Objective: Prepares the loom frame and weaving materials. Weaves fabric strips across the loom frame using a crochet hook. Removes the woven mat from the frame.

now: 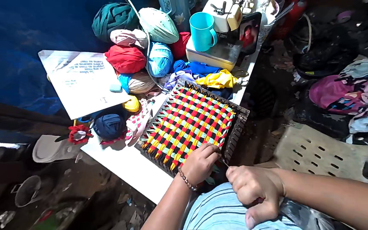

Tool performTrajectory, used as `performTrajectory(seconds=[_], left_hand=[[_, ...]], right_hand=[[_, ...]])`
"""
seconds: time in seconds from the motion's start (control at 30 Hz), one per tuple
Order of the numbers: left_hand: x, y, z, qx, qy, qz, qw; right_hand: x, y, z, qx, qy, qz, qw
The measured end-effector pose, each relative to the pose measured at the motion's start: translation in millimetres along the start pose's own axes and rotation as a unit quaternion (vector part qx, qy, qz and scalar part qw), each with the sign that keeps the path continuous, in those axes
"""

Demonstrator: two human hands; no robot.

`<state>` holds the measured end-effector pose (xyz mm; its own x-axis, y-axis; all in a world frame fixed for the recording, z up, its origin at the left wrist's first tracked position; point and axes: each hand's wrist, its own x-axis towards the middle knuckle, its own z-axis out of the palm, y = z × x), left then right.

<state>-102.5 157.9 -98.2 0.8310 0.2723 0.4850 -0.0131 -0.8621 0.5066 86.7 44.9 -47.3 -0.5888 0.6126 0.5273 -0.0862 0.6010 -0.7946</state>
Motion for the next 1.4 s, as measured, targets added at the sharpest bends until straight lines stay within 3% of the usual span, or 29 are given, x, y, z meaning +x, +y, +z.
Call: performTrajectory(seconds=[0.23, 0.3, 0.43, 0.57, 0.67, 0.8, 1.07, 1.13, 1.3, 1.4], left_hand=[[1, 1, 1, 0.007, -0.011, -0.005, 1.000], [1, 2, 2, 0.006, -0.009, -0.002, 1.000], [1, 1, 2, -0.003, 0.000, 0.006, 1.000], [1, 1, 1, -0.009, 0.012, 0.006, 1.000], [1, 2, 0, -0.019, 0.033, -0.006, 0.999], [1, 3, -3, -0.067, 0.030, -0.051, 0.996], [14, 3, -18, -0.107, -0.042, -0.124, 0.986], [13, 2, -16, -0.087, -0.028, -0.110, 0.990], [3, 6, -3, -0.026, 0.062, -0.069, 0.995], [-1, 9, 0, -0.021, 0.077, -0.071, 0.994]], right_hand=[[0, -7, -11, -0.045, -0.124, 0.033, 0.991], [4, -9, -13, -0.029, -0.126, 0.043, 0.991], [10, -11, -15, 0.043, -0.017, 0.043, 0.998], [11, -15, -22, 0.130, 0.116, 0.093, 0.980], [15, -18, -28, 0.204, 0.220, 0.164, 0.940], [34, -19, -38, 0.318, 0.330, 0.264, 0.849], [59, -11, -57, 0.228, 0.363, 0.427, 0.796], [68, -13, -60, 0.211, 0.366, 0.458, 0.782], [79, -9, -60, 0.216, 0.465, 0.474, 0.716], [79, -9, -59, 0.216, 0.483, 0.475, 0.703]])
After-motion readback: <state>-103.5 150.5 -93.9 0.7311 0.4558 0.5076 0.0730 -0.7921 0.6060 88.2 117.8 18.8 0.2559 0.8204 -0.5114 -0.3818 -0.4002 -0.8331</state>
